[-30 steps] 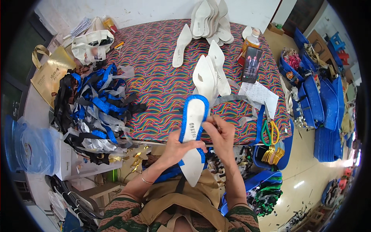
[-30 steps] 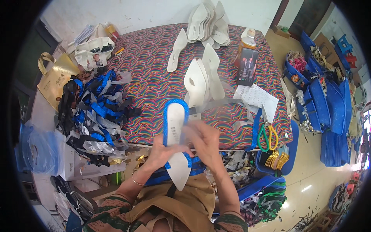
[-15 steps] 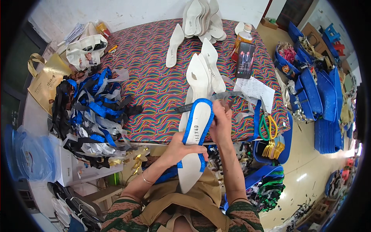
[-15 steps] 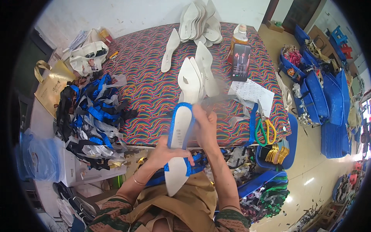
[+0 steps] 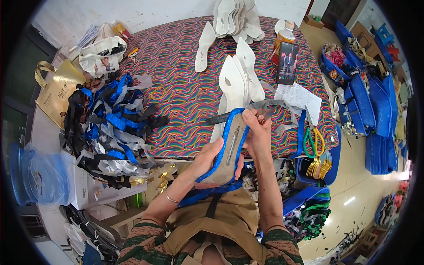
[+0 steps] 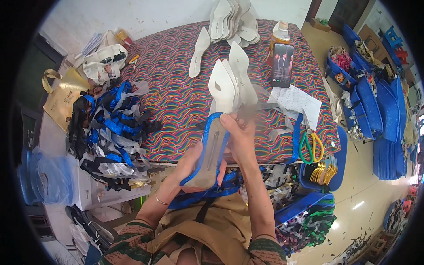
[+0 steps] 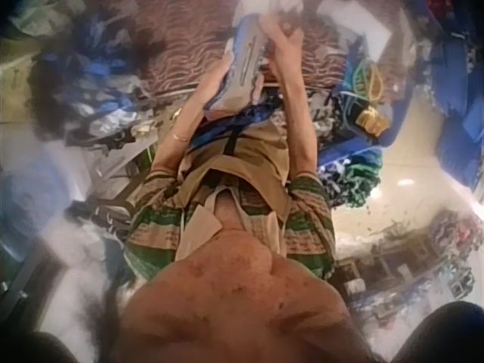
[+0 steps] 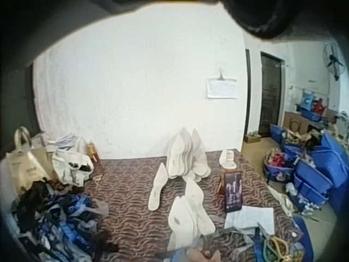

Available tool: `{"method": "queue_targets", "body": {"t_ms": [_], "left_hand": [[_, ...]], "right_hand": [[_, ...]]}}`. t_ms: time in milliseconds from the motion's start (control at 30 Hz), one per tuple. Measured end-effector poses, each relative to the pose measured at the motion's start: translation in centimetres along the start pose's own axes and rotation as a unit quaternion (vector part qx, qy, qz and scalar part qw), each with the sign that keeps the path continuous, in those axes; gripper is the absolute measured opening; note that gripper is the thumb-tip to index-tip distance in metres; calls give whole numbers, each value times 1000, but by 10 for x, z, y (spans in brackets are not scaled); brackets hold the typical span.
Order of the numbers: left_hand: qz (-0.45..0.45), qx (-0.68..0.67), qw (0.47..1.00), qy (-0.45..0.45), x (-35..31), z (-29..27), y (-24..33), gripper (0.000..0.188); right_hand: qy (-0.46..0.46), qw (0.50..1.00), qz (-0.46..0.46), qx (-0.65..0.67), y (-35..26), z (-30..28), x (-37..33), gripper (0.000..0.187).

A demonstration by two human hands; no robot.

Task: The person sits on the floor at a cluttered work table and assembles white slipper soles by hand. They pick up blue and black fabric straps, cut them to size using scissors, and wrap them around the edges of the slipper soles. The process involves handling multiple straps and soles sequentially, with a mobile phone playing a video visible on the table.

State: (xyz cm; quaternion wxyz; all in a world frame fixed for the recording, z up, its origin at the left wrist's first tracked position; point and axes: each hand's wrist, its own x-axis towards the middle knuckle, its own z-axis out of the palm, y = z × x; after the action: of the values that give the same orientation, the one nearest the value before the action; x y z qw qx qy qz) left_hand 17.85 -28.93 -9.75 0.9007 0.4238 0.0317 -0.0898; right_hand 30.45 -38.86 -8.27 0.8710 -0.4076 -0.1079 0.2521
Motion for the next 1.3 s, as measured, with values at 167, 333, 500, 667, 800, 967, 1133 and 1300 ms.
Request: {"method": "queue_targets", "body": {"t_ms": [167, 333, 500, 667, 800, 967, 1133, 1300], "left_hand": [[-5, -2, 1000, 6, -7, 4, 7, 50], [-35, 77, 996, 39, -8, -5, 15, 48], [-83, 311, 945, 59, -28, -22, 29, 42], [240, 425, 868, 86, -24, -11, 46, 30], [313, 426, 848, 37, -23, -69, 63, 31], [227, 240, 872, 361, 1, -91, 89, 18], [122, 541, 724, 410, 26, -174, 73, 25], [288, 669, 513, 454, 48, -138, 54, 32]], "right_hand": [[14, 999, 8, -42, 3, -1, -7, 22], [-69, 987, -9, -146, 3, -14, -12, 21], [-68, 988, 58, -129, 1, -17, -21, 23], [85, 984, 155, 32, 21, -3, -32, 30], [61, 976, 211, 15, 51, 2, -42, 36], [28, 956, -38, -288, 50, -24, -25, 25], [-31, 823, -208, -528, 22, -40, 14, 16], [-148, 682, -209, -685, 23, -37, 30, 41]]}}
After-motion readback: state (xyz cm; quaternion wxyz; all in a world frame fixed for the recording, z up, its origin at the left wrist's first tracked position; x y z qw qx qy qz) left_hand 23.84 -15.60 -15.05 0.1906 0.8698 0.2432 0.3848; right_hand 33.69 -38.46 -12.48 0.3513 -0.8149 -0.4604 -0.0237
